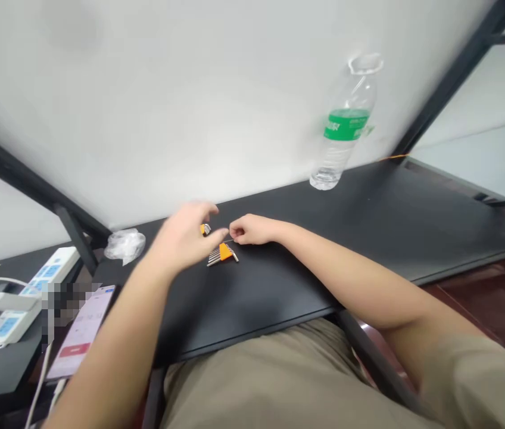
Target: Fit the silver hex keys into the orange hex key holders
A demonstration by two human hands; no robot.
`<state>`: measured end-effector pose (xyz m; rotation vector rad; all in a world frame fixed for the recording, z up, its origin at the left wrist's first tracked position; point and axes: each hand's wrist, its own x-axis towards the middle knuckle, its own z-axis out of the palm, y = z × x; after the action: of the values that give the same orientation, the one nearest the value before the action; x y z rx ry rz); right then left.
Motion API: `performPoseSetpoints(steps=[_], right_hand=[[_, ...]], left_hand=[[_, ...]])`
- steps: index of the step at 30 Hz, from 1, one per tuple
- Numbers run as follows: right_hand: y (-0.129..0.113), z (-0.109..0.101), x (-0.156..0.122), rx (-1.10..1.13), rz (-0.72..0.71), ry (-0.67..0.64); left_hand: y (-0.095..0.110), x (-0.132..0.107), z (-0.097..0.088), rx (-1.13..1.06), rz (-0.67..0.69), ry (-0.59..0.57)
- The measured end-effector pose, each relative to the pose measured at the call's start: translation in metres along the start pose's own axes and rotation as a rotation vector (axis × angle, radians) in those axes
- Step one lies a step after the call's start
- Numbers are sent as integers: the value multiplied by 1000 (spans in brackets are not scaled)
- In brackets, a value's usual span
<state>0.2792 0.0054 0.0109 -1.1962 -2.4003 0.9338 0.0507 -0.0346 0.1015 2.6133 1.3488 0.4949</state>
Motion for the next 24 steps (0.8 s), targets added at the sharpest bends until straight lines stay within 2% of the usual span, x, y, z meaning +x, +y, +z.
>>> performPoseSetpoints(steps=[5, 8, 11, 16, 20, 24], right_hand=[[3, 0, 0, 97, 35, -58], [3, 1, -2, 119, 47, -56], [3, 3, -4, 139, 53, -53], [5, 3, -7, 271, 66, -37], [7, 7, -7, 356, 98, 21], [5, 11, -6, 364, 92, 53]], left_hand=[[-17, -6, 39, 53, -41, -258], [-29, -8, 55, -55, -89, -300], [-36, -11, 62, -212, -128, -296], [-45, -14, 69, -432, -139, -215], [-48, -12, 73, -468, -152, -185], [-47, -12, 75, -456, -91, -153]])
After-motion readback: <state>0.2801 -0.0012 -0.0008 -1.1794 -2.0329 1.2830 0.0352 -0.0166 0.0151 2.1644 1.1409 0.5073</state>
